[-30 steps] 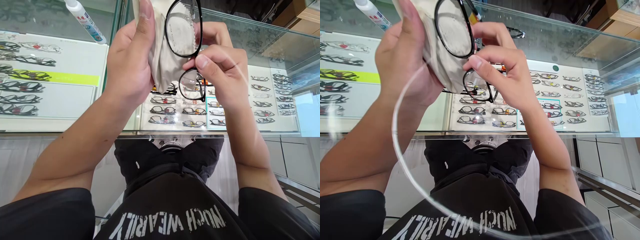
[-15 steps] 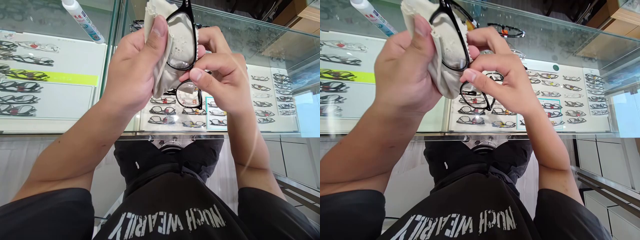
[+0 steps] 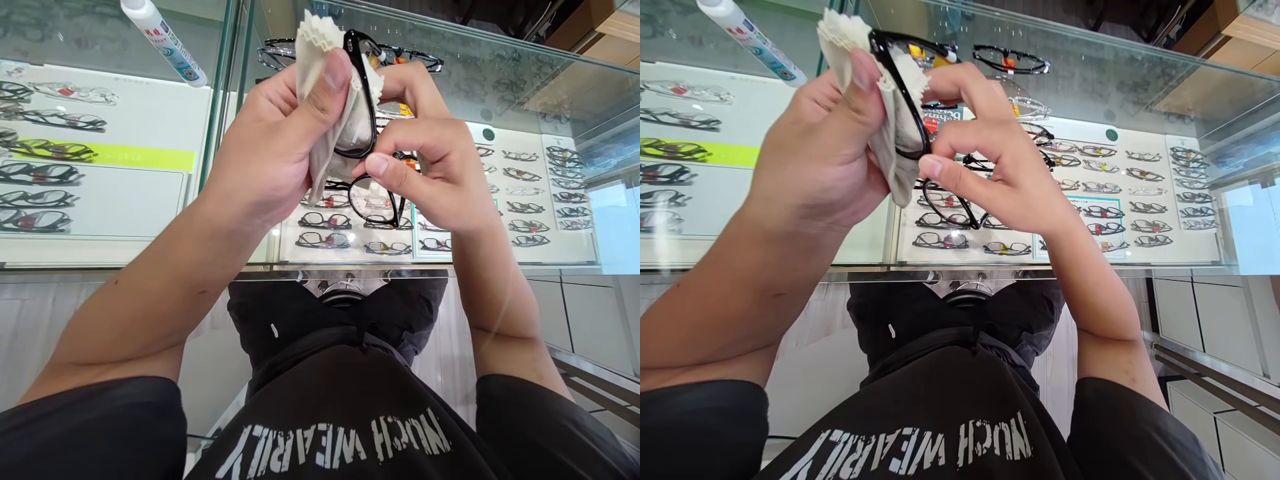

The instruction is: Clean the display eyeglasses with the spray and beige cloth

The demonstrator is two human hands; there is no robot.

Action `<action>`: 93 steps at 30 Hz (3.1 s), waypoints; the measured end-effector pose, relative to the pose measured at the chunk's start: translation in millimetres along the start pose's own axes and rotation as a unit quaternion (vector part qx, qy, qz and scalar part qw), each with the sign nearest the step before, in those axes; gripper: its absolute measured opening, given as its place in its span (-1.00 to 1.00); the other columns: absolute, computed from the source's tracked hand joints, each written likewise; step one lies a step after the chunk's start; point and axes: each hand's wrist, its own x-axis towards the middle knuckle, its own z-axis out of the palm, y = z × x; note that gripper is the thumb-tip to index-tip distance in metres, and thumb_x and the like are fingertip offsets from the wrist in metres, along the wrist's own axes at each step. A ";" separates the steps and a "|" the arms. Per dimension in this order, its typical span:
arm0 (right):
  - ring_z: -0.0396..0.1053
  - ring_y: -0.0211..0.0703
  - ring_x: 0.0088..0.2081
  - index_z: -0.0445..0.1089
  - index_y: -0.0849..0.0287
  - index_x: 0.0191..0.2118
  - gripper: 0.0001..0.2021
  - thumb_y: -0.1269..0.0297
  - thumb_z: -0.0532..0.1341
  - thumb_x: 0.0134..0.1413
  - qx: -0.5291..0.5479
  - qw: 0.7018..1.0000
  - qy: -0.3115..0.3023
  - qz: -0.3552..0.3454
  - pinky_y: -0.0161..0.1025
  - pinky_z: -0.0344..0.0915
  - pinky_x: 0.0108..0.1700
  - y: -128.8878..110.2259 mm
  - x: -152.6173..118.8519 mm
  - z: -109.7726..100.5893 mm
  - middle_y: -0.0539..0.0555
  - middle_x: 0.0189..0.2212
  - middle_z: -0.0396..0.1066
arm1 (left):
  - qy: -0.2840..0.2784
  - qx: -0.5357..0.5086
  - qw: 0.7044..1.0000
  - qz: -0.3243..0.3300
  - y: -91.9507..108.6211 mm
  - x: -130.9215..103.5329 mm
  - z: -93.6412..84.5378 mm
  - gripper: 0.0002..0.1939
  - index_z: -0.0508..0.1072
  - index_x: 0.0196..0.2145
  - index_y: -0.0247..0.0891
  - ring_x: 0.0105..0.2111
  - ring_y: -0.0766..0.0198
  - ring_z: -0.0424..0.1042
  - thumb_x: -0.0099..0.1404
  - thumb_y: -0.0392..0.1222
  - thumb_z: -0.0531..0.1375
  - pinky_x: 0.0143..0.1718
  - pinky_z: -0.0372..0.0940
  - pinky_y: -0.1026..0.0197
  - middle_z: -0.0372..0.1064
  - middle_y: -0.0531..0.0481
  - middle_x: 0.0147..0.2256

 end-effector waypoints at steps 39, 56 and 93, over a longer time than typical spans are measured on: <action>0.47 0.06 0.19 0.64 -0.04 -0.30 -0.53 -0.29 0.23 0.42 0.067 0.996 0.058 0.011 0.17 0.47 0.36 3.5 0.8 13.7 0.05 0.05 0.49 | 0.002 0.125 0.982 0.142 6.1 -2.5 -1.8 -0.51 0.45 -0.51 -0.14 -0.45 0.24 0.14 0.46 0.17 0.37 -0.41 0.14 0.10 0.26 -0.02 -0.48; 0.47 0.06 0.18 0.53 0.05 -0.38 -0.40 -0.37 0.17 0.41 0.040 0.998 0.038 0.030 0.16 0.50 0.31 2.4 2.5 12.3 0.05 0.03 0.47 | -0.034 0.013 0.989 0.141 -6.3 -4.8 -1.9 -0.75 0.63 -0.23 -0.21 -0.24 0.24 0.56 0.33 -0.04 0.54 -0.15 0.38 0.18 0.56 0.02 -0.29; 0.52 -0.02 0.09 0.63 0.00 -0.36 -0.57 -0.17 0.29 0.43 0.103 0.990 0.094 0.019 0.07 0.51 0.34 -0.5 2.8 8.4 0.04 -0.10 0.52 | -0.151 0.056 0.984 0.074 14.0 2.4 -16.0 -0.77 0.66 -0.12 -0.24 -0.30 0.27 0.51 0.41 -0.04 0.46 -0.24 0.44 0.17 0.51 -0.01 -0.24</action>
